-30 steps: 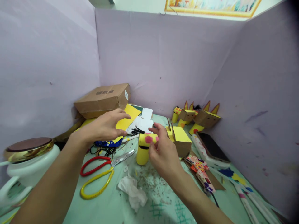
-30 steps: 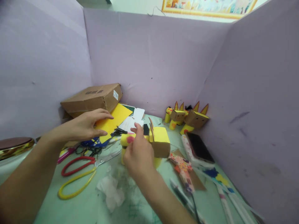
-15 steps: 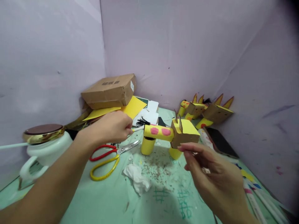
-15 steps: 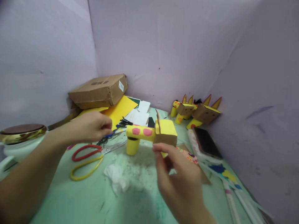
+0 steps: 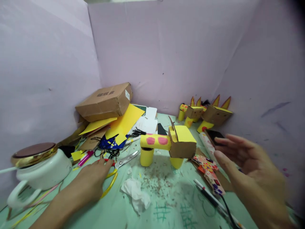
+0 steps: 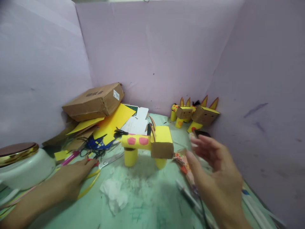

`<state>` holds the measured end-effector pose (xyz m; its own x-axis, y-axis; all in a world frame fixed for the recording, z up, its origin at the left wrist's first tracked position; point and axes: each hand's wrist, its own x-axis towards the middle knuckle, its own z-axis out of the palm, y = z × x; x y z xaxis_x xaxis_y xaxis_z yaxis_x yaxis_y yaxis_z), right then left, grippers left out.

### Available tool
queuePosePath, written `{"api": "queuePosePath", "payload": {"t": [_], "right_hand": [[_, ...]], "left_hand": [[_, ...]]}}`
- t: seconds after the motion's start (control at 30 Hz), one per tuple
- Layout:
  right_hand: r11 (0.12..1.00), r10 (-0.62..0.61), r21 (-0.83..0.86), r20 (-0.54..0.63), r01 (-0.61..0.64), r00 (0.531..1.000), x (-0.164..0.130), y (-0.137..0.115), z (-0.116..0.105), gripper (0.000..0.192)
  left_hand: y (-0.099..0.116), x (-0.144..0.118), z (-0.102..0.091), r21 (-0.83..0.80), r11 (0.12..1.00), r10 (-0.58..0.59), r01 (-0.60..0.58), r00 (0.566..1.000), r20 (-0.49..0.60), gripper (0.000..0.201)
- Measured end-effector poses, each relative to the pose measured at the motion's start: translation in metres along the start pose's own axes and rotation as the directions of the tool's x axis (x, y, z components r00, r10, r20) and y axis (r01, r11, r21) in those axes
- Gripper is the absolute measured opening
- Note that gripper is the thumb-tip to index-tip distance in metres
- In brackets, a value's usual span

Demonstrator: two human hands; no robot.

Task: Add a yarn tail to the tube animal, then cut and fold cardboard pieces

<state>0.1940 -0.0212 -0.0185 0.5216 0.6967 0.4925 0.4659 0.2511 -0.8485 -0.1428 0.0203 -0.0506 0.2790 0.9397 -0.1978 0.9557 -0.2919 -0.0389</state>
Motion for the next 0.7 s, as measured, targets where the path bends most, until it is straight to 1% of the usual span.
{"api": "queuePosePath", "payload": {"t": [0.07,0.13,0.2,0.27,0.33,0.4,0.47,0.53,0.63,0.7], "right_hand": [[0.998,-0.008,0.067,0.104,0.001,0.995,0.014,0.012,0.002,0.059],[0.994,0.007,0.102,0.213,-0.029,0.977,0.023,0.025,0.006,0.069],[0.989,0.054,0.118,0.304,-0.094,0.951,0.026,0.037,0.011,0.077],[0.978,0.104,0.129,0.368,-0.162,0.924,0.025,0.047,0.015,0.084],[0.966,0.12,0.158,0.424,-0.204,0.897,0.022,0.055,0.018,0.092],[0.956,0.106,0.188,0.49,-0.224,0.865,0.019,0.061,0.021,0.095],[0.953,0.121,0.174,0.535,-0.249,0.836,0.018,0.065,0.024,0.092],[0.956,0.128,0.157,0.54,-0.25,0.832,0.019,0.067,0.027,0.093],[0.964,0.101,0.157,0.527,-0.214,0.844,0.021,0.068,0.034,0.096],[0.97,0.107,0.136,0.505,-0.201,0.857,0.02,0.068,0.038,0.091]], "left_hand": [[-0.003,0.0,0.009,-0.043,0.999,-0.02,0.018,0.999,-0.05,0.068],[-0.006,0.0,0.012,-0.088,0.996,-0.034,0.026,0.995,-0.091,0.068],[-0.009,-0.001,0.013,-0.134,0.991,-0.034,0.018,0.993,-0.117,0.067],[-0.015,-0.003,0.013,-0.182,0.983,-0.028,0.003,0.99,-0.135,0.066],[-0.023,-0.005,0.014,-0.238,0.971,-0.026,-0.008,0.99,-0.141,0.06],[-0.029,-0.005,0.016,-0.288,0.958,-0.042,-0.004,0.987,-0.155,0.047],[-0.031,-0.002,0.013,-0.342,0.94,-0.059,-0.012,0.979,-0.196,0.036],[-0.024,0.005,0.005,-0.427,0.903,-0.066,-0.05,0.965,-0.252,0.03],[0.0,0.02,-0.014,-0.577,0.807,-0.063,-0.127,0.953,-0.297,0.025],[0.016,0.032,-0.017,-0.657,0.742,-0.048,-0.132,0.967,-0.249,0.022]]}}
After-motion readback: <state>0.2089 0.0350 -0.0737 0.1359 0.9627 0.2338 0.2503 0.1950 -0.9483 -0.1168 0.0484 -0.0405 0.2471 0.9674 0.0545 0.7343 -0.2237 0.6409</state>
